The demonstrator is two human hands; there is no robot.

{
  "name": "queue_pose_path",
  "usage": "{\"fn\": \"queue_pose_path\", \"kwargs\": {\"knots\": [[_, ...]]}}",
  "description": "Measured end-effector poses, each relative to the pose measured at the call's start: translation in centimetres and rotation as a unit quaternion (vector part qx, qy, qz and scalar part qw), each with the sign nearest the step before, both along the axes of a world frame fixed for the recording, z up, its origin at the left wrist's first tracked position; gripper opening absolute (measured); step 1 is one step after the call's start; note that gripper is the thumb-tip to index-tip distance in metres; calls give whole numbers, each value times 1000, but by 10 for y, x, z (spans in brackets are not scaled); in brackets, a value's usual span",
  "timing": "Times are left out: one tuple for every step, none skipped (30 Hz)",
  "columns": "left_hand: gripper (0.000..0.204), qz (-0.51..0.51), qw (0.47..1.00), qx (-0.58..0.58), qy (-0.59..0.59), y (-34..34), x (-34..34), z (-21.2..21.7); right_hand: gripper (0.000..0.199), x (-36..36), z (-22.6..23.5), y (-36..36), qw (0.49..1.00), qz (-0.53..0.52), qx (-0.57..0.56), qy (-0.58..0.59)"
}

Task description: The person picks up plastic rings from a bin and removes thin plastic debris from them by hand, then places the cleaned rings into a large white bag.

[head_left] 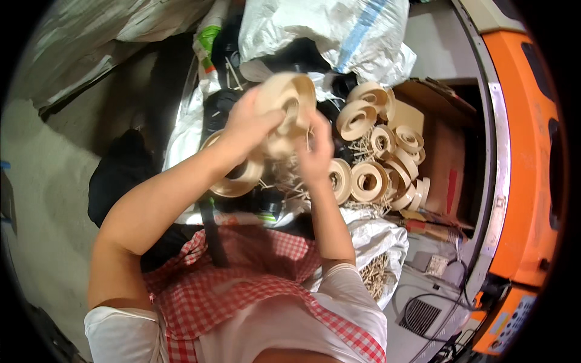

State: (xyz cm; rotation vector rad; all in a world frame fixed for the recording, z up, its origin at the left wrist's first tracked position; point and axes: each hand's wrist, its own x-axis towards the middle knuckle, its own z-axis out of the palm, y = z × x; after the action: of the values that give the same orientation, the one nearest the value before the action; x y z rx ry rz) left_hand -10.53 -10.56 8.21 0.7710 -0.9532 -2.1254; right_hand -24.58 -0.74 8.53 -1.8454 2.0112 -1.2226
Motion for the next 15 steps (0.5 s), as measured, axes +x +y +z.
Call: {"fn": "queue_pose_path", "kwargs": {"knots": [[47,21,999,-4,-37,-6,1,7,34,-1,1,-16,982,-77,-64,-158],[47,50,998,-22,-36,-12,5,10,36,-11,-6,-32,955,-142,-33,-257],[48,80,995,-40,-39,-16,10,11,39,-22,-18,-49,912,-205,0,-355],[54,120,992,-34,-24,-16,9,6,42,-44,-50,-62,939,-194,97,-268],[54,121,992,-35,-26,-17,8,5,46,-70,-96,-72,949,-179,191,-177],[54,111,992,-32,-44,-16,7,6,51,-90,-137,-80,945,-167,229,-163],[54,111,991,-25,-69,-16,12,5,51,-70,-143,-91,956,-166,218,-105],[54,95,994,20,-50,-16,15,7,49,-55,-143,-98,944,-154,249,-152],[55,95,993,28,-67,-16,17,2,46,-33,-126,-108,929,-140,280,-198],[57,108,992,10,-57,-15,14,7,42,-28,-121,-113,921,-103,271,-260],[59,120,992,-9,-46,-13,12,11,38,-23,-117,-118,906,-68,264,-324],[62,122,992,-15,-24,-12,11,13,37,-18,-114,-121,909,-117,249,-313],[62,126,992,-16,-26,-12,13,15,35,-12,-111,-123,909,-167,232,-302],[63,131,991,-35,-15,-11,14,16,34,-8,-108,-122,907,-217,215,-291],[64,133,990,-51,1,-11,15,19,33,-7,-103,-119,902,-271,195,-274]]}}
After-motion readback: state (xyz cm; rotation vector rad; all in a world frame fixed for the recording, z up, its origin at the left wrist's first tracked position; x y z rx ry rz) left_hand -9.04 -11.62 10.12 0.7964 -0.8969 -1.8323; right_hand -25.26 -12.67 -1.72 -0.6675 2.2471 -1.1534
